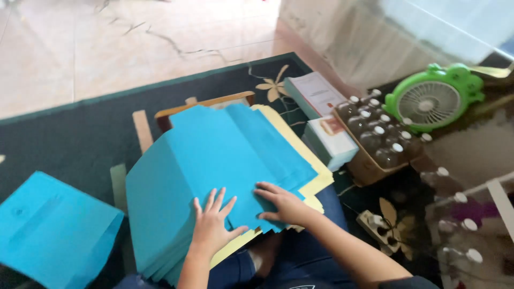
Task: Folding flat blue paper blanks into folders and stacking them.
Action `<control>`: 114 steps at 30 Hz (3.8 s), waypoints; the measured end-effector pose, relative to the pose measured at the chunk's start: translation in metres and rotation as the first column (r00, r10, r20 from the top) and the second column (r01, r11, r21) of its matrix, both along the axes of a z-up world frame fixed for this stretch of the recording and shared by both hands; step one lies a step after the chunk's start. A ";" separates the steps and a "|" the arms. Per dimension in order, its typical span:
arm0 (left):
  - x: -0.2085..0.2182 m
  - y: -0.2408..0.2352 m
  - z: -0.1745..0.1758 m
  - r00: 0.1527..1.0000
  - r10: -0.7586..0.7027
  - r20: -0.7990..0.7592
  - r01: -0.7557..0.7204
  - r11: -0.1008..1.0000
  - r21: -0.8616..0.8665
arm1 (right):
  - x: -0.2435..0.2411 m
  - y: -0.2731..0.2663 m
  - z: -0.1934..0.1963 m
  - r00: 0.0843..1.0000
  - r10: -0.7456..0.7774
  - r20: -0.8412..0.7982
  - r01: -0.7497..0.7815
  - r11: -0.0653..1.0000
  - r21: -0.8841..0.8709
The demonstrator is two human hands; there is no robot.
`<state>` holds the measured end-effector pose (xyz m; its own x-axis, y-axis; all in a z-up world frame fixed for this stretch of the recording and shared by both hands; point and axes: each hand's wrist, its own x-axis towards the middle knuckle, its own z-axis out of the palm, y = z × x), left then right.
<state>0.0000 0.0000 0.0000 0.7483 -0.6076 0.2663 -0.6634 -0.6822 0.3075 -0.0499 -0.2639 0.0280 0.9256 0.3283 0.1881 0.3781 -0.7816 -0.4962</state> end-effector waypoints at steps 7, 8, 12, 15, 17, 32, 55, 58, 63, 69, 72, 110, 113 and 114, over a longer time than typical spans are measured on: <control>-0.012 -0.013 0.026 0.962 0.078 -0.263 -0.050 0.992 0.112 | 0.012 -0.003 0.002 0.991 0.049 0.123 -0.044 0.998 -0.039; -0.013 -0.013 0.030 0.953 0.074 -0.295 -0.052 0.995 0.083 | 0.015 -0.004 0.004 0.995 0.049 0.088 -0.045 0.998 -0.053; -0.011 -0.012 0.033 0.928 0.073 -0.366 -0.063 0.997 0.041 | 0.019 -0.009 0.001 0.992 0.068 0.103 -0.067 0.998 -0.020; -0.009 -0.011 0.027 0.918 0.084 -0.387 -0.101 0.995 -0.026 | 0.018 -0.009 0.002 0.996 0.040 0.081 -0.046 0.997 0.070; -0.008 -0.010 0.024 0.922 0.080 -0.380 -0.168 0.964 -0.206 | 0.019 -0.007 0.000 0.999 -0.035 0.030 0.033 0.996 0.084; 0.004 -0.013 -0.031 0.956 0.288 -0.051 -0.291 0.918 -0.268 | 0.029 0.034 -0.033 0.877 -0.214 0.430 0.204 0.977 0.069; 0.016 -0.013 -0.062 0.940 0.136 0.314 -0.213 0.950 0.228 | 0.000 0.044 -0.044 0.971 -0.024 0.236 0.029 0.999 -0.015; 0.019 -0.014 -0.072 0.937 0.068 0.343 -0.194 0.917 0.348 | 0.005 0.033 -0.036 0.961 -0.151 0.230 0.135 0.987 0.082; 0.017 -0.018 -0.058 0.955 0.075 0.286 -0.191 0.895 0.403 | 0.021 0.000 -0.020 0.849 -0.435 0.299 0.408 0.900 0.151; 0.013 -0.035 -0.046 0.939 0.232 0.255 -0.291 0.930 0.223 | 0.038 -0.024 -0.024 0.807 -0.550 0.213 0.507 0.832 0.227; 0.019 -0.037 -0.027 0.966 0.244 0.088 -0.259 0.871 0.417 | 0.041 -0.028 -0.035 0.839 -0.532 0.119 0.531 0.846 0.041; 0.019 -0.018 -0.026 0.990 0.136 -0.035 -0.116 0.935 0.336 | 0.000 0.027 -0.040 0.976 0.008 0.216 0.031 0.984 -0.176; 0.022 -0.016 -0.022 0.992 0.110 -0.065 -0.076 0.917 0.393 | 0.005 0.030 -0.051 0.960 -0.079 0.268 0.151 0.953 -0.262; 0.023 -0.016 -0.025 0.991 0.111 -0.070 -0.075 0.916 0.394 | 0.002 0.038 -0.053 0.962 -0.078 0.264 0.149 0.954 -0.262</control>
